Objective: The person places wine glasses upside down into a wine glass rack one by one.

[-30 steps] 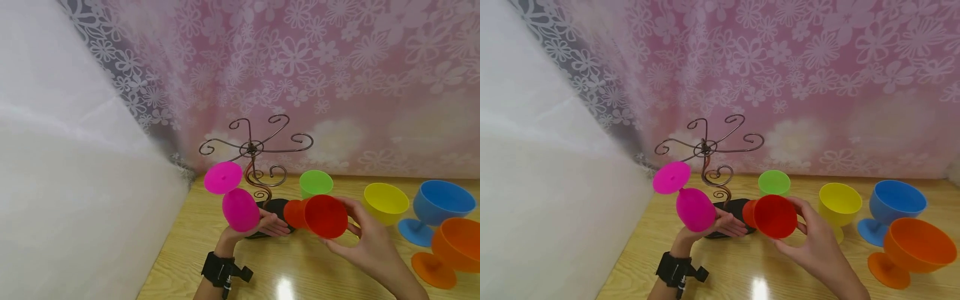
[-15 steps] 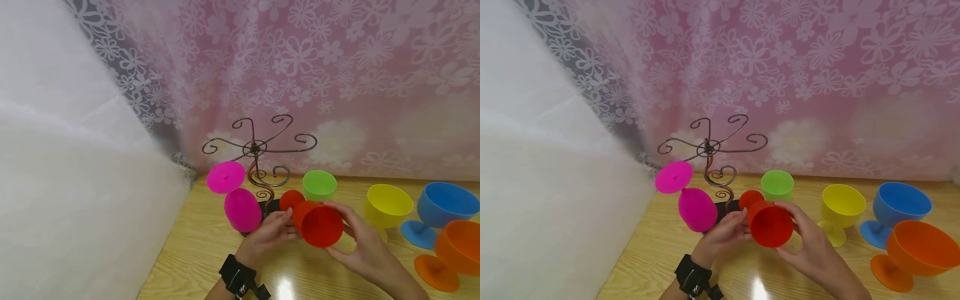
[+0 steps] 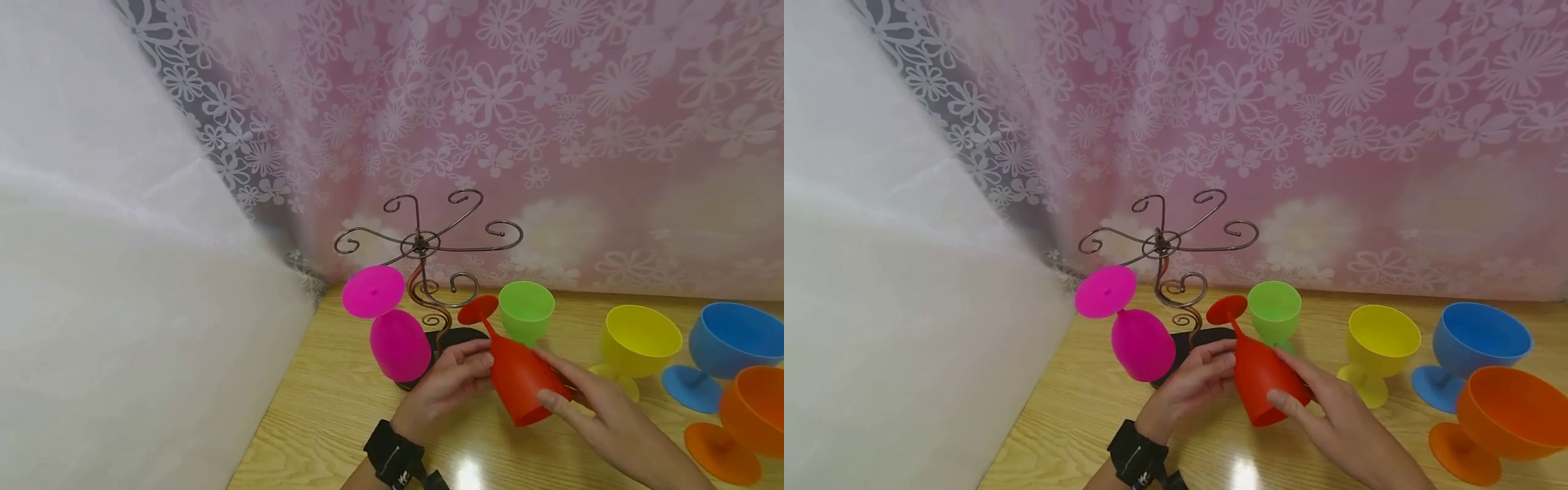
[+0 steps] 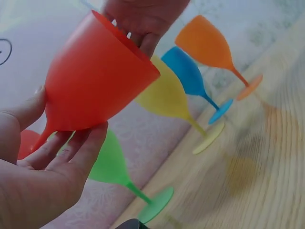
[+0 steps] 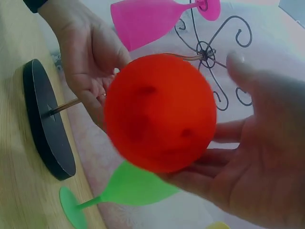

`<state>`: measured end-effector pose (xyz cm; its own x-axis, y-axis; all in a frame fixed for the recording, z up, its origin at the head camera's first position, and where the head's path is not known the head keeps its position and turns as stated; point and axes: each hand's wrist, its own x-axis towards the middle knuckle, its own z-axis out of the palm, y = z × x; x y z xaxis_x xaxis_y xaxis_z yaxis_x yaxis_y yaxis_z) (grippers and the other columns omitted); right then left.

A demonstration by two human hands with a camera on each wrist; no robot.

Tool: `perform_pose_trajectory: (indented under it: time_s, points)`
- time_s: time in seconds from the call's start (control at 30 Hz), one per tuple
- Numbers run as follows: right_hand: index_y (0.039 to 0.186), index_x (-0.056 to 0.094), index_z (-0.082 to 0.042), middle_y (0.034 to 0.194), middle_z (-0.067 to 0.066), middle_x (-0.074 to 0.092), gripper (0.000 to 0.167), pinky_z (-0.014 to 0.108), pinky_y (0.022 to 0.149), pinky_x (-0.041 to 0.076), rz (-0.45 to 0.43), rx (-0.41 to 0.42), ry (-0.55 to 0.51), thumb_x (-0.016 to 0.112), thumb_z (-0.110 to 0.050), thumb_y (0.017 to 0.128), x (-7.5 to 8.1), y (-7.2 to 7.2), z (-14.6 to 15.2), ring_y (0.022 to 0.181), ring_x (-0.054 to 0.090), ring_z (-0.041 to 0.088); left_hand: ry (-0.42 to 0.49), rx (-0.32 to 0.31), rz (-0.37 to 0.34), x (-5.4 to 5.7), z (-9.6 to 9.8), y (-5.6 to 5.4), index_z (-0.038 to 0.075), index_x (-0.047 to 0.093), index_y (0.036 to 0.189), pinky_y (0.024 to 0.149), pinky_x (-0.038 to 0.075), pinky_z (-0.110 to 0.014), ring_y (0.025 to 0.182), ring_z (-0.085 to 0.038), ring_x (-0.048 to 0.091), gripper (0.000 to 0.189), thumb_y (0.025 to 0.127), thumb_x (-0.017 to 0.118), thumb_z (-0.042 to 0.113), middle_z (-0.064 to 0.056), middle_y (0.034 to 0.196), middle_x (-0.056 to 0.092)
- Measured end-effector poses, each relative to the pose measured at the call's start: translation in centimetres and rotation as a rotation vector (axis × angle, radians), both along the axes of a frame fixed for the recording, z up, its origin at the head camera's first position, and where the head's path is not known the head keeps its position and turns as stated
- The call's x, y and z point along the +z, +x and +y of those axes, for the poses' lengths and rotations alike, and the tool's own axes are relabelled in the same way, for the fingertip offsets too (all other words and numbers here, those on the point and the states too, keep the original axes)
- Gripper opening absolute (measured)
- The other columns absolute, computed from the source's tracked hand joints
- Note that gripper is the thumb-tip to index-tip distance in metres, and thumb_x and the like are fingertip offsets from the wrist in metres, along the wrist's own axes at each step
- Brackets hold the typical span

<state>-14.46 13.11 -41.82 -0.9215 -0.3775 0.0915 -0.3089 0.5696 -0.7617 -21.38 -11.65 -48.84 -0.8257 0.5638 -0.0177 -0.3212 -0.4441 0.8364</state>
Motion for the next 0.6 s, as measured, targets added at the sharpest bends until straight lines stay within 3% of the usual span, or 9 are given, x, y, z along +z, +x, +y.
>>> perform_pose_trajectory:
  time_s: [0.1, 0.2, 0.33, 0.47, 0.53, 0.6]
  points:
    - [0.159, 0.034, -0.002, 0.152, 0.026, 0.047, 0.071, 0.060, 0.092, 0.055, -0.089, 0.005, 0.053, 0.055, -0.045, 0.106, -0.2, -0.2, 0.0, 0.125, 0.058, 0.044, -0.025, 0.036, 0.022, 0.0, 0.3, 0.4, 0.003, 0.062, 0.136, 0.091, 0.056, -0.029, 0.105, -0.014, 0.066, 0.035, 0.101, 0.066, 0.007, -0.003, 0.119, 0.070]
    - [0.158, 0.031, 0.002, 0.149, 0.027, 0.050, 0.080, 0.055, 0.088, 0.058, -0.157, 0.011, 0.067, 0.060, -0.048, 0.103, -0.6, -0.4, 0.0, 0.121, 0.061, 0.040, -0.022, 0.041, 0.040, -0.1, 0.9, 0.7, 0.006, 0.067, 0.131, 0.092, 0.056, -0.030, 0.108, -0.015, 0.067, 0.031, 0.100, 0.068, 0.008, -0.004, 0.120, 0.071]
    - [0.153, 0.037, 0.006, 0.134, 0.023, 0.063, 0.087, 0.045, 0.080, 0.062, -0.171, 0.014, 0.049, 0.074, -0.045, 0.094, -1.1, -0.4, -0.1, 0.110, 0.067, 0.034, 0.045, 0.021, 0.102, -0.1, 1.6, 0.8, 0.009, 0.073, 0.123, 0.098, 0.055, -0.032, 0.113, -0.018, 0.067, 0.027, 0.102, 0.059, 0.000, -0.005, 0.117, 0.073]
    - [0.146, 0.047, 0.006, 0.121, 0.015, 0.070, 0.083, 0.042, 0.079, 0.062, -0.155, 0.037, 0.033, 0.081, -0.043, 0.088, -1.5, -0.6, -0.4, 0.104, 0.069, 0.030, 0.066, 0.023, 0.130, 0.4, 1.8, 0.8, 0.015, 0.077, 0.114, 0.099, 0.054, -0.030, 0.112, -0.017, 0.068, 0.031, 0.103, 0.056, -0.004, -0.002, 0.110, 0.076]
    - [0.141, 0.053, 0.005, 0.118, 0.011, 0.071, 0.079, 0.041, 0.079, 0.063, -0.146, 0.048, 0.030, 0.082, -0.044, 0.087, -1.5, -0.7, -0.6, 0.102, 0.070, 0.027, 0.046, 0.030, 0.141, 0.7, 1.8, 0.9, 0.011, 0.076, 0.116, 0.099, 0.054, -0.030, 0.111, -0.017, 0.069, 0.028, 0.102, 0.057, -0.004, -0.002, 0.108, 0.076]
    - [0.137, 0.057, 0.004, 0.117, 0.009, 0.071, 0.075, 0.041, 0.079, 0.063, -0.143, 0.053, 0.027, 0.083, -0.044, 0.086, -1.6, -0.8, -0.8, 0.100, 0.070, 0.026, 0.013, 0.040, 0.163, 1.0, 1.7, 1.0, 0.000, 0.072, 0.120, 0.100, 0.054, -0.032, 0.110, -0.018, 0.069, 0.023, 0.101, 0.059, -0.004, -0.002, 0.107, 0.076]
